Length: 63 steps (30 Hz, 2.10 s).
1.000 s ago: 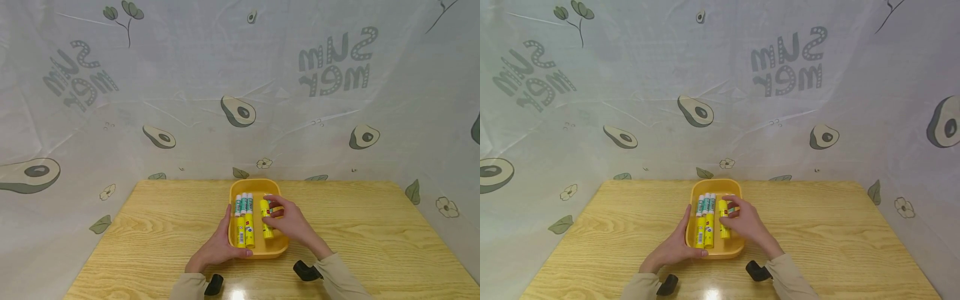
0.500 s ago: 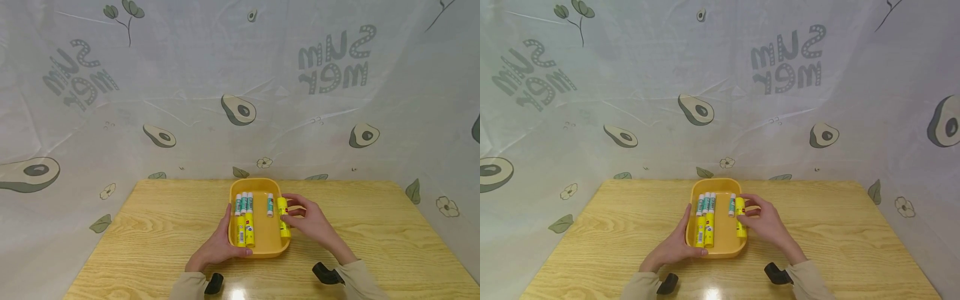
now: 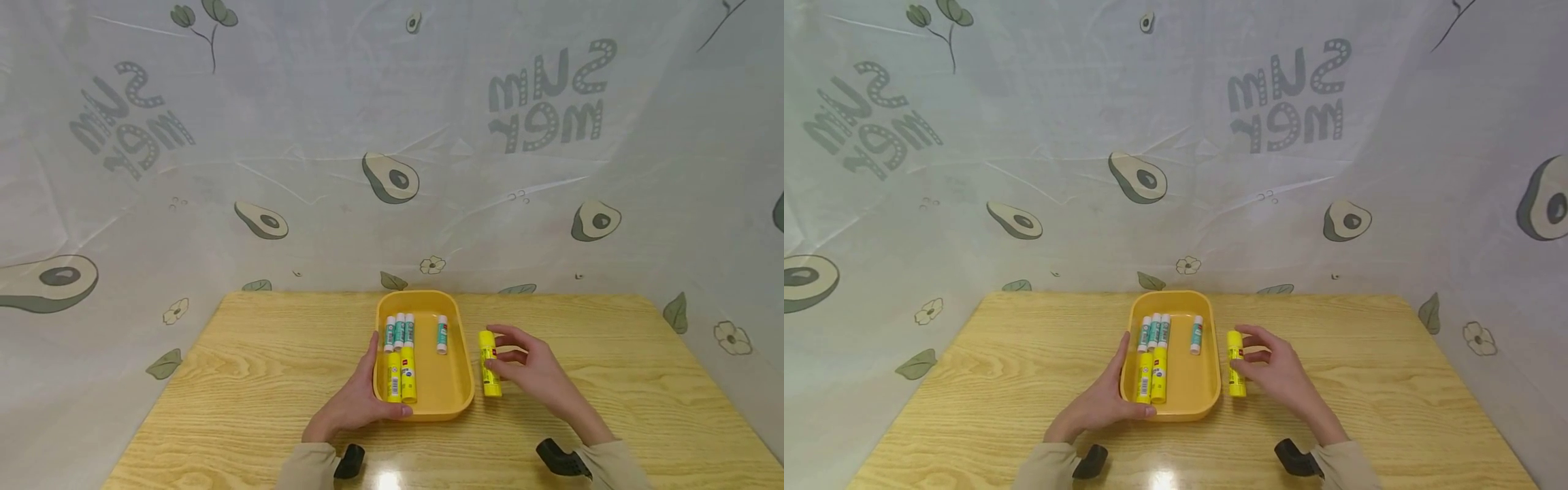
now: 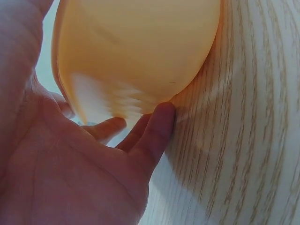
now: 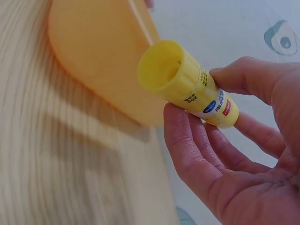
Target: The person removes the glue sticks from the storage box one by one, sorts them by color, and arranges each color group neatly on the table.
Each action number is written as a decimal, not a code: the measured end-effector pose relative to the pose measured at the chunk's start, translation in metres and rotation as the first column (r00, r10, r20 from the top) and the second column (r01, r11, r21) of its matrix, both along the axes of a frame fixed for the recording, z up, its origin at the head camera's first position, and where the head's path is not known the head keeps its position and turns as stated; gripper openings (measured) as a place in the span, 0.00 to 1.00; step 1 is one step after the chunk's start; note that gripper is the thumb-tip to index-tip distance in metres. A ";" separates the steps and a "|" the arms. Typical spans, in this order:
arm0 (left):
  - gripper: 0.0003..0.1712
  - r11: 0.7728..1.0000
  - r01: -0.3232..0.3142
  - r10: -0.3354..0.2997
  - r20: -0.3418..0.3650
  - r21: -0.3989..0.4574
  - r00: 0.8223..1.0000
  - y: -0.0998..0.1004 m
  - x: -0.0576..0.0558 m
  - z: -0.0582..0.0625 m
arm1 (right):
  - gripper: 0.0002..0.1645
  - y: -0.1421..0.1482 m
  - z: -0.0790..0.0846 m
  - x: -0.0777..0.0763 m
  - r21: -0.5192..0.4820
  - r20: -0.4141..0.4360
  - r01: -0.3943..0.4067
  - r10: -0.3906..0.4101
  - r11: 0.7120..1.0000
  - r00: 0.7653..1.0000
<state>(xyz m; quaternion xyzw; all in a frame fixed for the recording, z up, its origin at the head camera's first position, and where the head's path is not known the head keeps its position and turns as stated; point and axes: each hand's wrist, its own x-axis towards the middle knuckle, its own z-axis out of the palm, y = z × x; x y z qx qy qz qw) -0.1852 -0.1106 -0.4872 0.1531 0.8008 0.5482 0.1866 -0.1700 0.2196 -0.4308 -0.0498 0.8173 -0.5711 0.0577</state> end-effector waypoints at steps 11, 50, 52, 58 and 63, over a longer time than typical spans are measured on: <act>0.82 1.000 0.003 -0.003 0.016 0.006 1.000 0.000 -0.002 -0.002 | 0.39 0.017 -0.014 0.006 0.024 0.068 -0.005 0.004 1.000 0.998; 0.80 0.999 0.009 -0.011 0.044 0.041 0.999 -0.001 -0.001 0.000 | 0.41 0.032 -0.041 0.001 0.165 0.148 -0.025 0.000 0.986 0.989; 0.81 0.999 0.011 -0.013 0.048 0.045 0.999 -0.001 -0.001 0.000 | 0.41 0.031 -0.040 0.001 0.180 0.144 -0.020 -0.006 0.983 0.990; 0.81 0.997 0.016 -0.021 0.063 0.079 0.998 -0.001 -0.001 0.000 | 0.40 0.028 -0.040 0.000 0.203 0.153 -0.013 -0.018 0.979 0.988; 0.81 0.993 0.028 -0.036 0.072 0.114 0.997 -0.001 -0.001 0.000 | 0.40 0.028 -0.040 -0.001 0.194 0.177 0.001 -0.036 0.981 0.984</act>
